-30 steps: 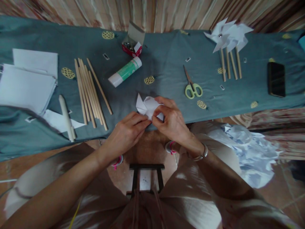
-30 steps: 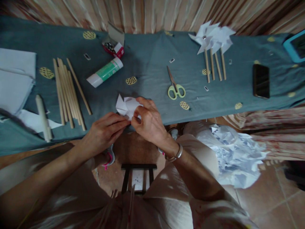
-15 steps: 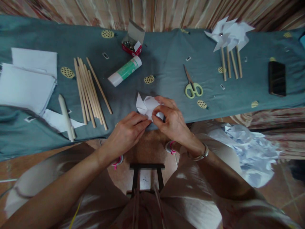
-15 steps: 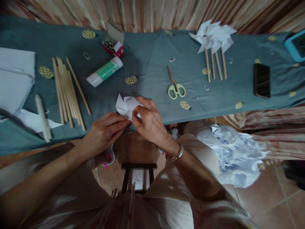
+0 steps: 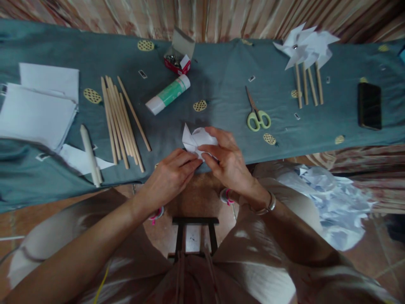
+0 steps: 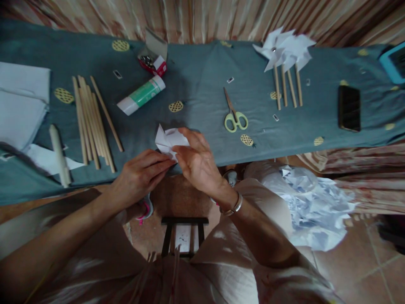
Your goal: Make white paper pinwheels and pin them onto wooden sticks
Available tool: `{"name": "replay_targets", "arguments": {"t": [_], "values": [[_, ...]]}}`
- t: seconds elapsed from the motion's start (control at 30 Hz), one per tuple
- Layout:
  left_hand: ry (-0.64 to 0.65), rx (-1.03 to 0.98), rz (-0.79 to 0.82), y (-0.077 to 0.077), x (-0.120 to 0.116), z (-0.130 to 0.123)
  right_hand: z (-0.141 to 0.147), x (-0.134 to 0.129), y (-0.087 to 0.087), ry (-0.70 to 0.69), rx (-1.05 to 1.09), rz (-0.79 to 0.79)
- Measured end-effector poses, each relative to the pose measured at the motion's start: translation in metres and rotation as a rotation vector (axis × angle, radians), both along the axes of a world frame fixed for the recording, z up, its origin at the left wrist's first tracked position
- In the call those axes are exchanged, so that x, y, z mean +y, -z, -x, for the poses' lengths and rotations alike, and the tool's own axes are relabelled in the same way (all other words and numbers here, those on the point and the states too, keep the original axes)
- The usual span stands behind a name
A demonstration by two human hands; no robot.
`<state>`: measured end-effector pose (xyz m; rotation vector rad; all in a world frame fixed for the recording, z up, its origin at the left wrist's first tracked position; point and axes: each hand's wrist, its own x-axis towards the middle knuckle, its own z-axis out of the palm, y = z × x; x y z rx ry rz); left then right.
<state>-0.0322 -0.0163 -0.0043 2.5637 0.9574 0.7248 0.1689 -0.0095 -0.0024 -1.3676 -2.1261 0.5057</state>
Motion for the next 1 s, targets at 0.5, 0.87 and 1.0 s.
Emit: {"name": "replay_targets", "arguments": {"t": [0.5,0.87,1.0], "values": [[0.002,0.033,-0.057,-0.002,0.0,-0.001,0.006,-0.017,0.013,-0.071,-0.081,-0.046],[0.016,0.026,-0.12,-0.002,0.001,-0.001,-0.002,-0.018,0.013,-0.064,-0.091,-0.025],[0.012,0.093,-0.118,-0.005,0.002,0.002,-0.01,-0.017,0.011,-0.021,-0.023,-0.017]]}}
